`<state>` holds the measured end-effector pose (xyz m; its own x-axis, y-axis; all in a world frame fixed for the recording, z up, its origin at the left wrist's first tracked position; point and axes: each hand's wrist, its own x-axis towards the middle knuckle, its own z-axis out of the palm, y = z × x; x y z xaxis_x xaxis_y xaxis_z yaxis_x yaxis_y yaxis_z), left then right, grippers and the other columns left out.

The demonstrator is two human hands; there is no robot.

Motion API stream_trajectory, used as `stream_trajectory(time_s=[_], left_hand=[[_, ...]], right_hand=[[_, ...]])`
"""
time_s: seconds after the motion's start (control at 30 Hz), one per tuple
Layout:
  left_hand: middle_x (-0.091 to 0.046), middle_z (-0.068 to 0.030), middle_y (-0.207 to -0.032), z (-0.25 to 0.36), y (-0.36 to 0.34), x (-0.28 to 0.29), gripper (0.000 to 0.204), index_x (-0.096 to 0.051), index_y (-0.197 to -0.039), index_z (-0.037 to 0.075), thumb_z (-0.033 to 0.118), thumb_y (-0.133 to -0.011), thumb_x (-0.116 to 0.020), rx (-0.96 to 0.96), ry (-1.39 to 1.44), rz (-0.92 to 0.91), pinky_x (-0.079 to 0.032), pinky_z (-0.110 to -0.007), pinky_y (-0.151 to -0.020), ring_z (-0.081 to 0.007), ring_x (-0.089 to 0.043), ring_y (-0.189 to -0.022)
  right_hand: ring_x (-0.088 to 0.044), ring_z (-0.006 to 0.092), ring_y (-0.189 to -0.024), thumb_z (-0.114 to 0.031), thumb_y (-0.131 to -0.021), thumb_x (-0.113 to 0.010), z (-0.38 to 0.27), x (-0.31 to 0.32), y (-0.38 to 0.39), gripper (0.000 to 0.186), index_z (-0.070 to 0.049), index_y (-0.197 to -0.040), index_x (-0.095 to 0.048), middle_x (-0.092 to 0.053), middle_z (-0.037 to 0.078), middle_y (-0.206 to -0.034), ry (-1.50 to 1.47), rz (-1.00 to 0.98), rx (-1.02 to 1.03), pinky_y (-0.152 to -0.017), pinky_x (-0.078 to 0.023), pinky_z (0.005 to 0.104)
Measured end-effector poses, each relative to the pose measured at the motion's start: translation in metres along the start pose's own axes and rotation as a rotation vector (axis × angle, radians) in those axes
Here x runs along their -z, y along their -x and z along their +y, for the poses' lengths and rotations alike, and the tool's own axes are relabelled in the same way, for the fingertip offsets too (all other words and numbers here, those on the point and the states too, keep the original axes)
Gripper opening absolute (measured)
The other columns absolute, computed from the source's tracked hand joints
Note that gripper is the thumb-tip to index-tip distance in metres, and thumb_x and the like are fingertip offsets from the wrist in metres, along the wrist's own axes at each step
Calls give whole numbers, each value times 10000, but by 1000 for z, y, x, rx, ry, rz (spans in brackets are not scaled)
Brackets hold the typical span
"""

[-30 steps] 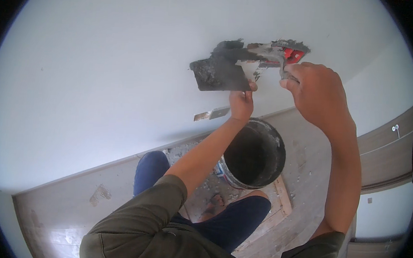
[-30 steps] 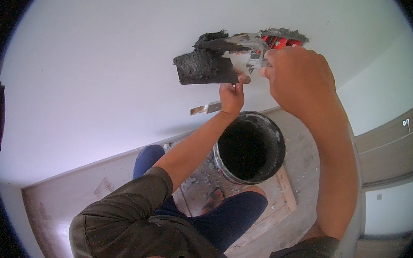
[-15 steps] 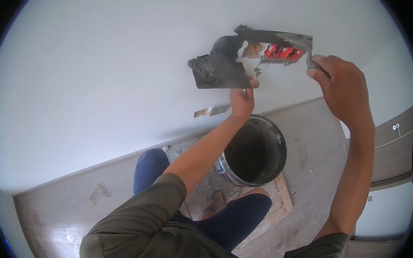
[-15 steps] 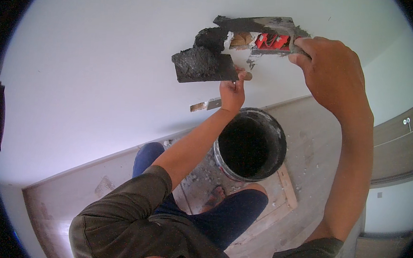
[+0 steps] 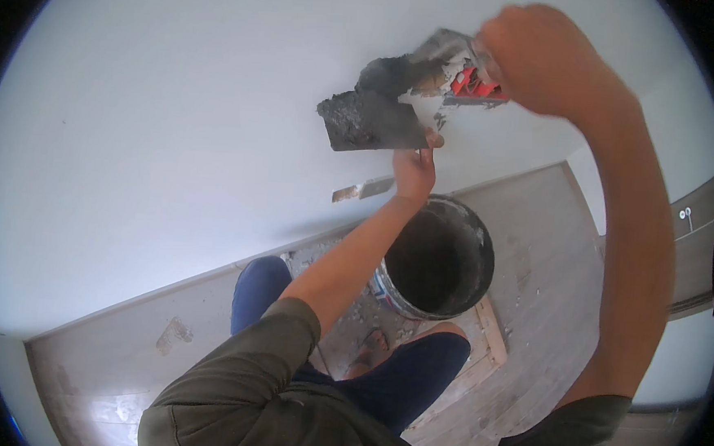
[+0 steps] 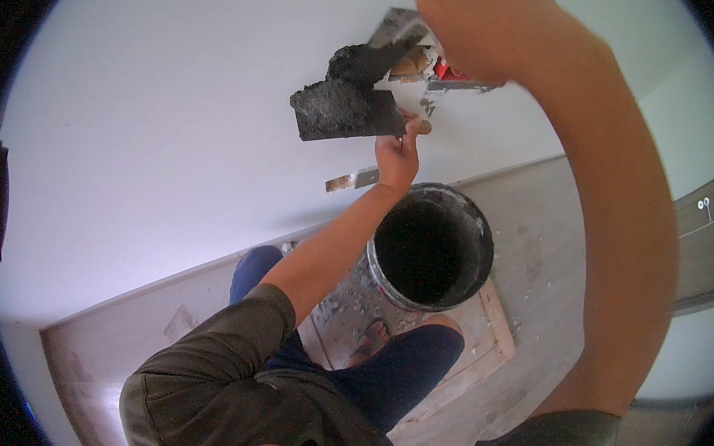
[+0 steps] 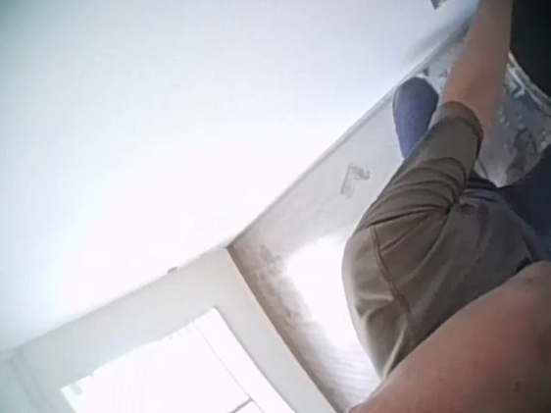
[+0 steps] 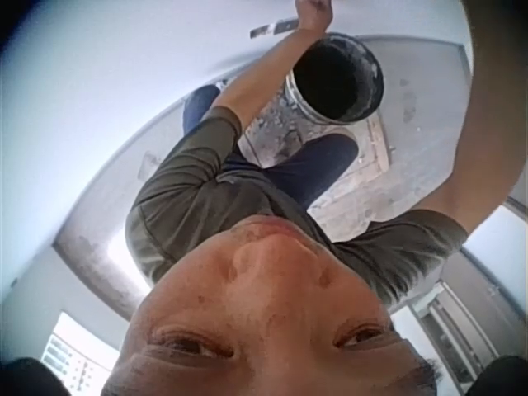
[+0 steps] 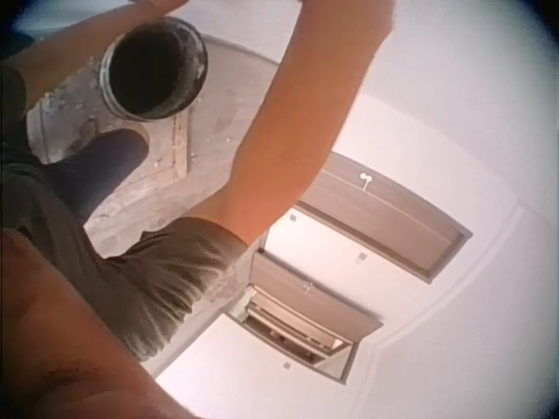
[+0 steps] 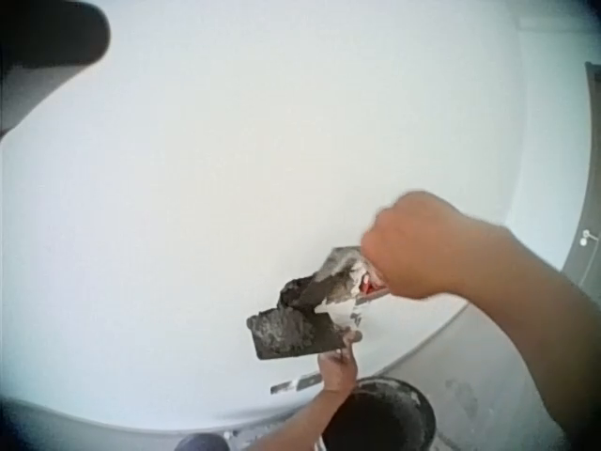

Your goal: Apply plaster to a wall to fill gaps around electrical boxes using a trowel and spatula.

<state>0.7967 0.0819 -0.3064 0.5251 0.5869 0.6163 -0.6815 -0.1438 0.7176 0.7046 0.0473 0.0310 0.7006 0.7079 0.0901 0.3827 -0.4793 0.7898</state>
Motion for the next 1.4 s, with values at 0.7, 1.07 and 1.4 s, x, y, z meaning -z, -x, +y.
stream_trajectory(time_s=[0.7,1.07,1.4], left_hand=[[-657,-145,-969,-2,4,0,99,-635,-985,19,48,-911,-575,191,87,-27,-468,-409,-852,-345,-622,-939],[-662,-90,-985,-14,3,-1,100,-652,-956,59,100,-892,-587,34,3,-67,-463,-377,-835,-261,-620,-935],[-662,-60,-1023,-9,2,7,144,-654,-1005,60,98,-873,-613,104,-27,-134,-453,-310,-847,-178,-613,-942]], right_hand=[[-603,317,-869,-220,-881,-645,-3,-72,99,271,-34,-1077,-628,-626,143,-959,-478,228,-198,-773,-469,412],[-610,304,-893,-158,-761,-738,-147,-137,143,323,-45,-1051,-652,-633,116,-991,-571,425,-365,-776,-480,417],[-618,326,-871,-145,-786,-745,-231,-156,86,337,20,-1059,-636,-621,155,-989,-825,602,-622,-743,-514,402]])
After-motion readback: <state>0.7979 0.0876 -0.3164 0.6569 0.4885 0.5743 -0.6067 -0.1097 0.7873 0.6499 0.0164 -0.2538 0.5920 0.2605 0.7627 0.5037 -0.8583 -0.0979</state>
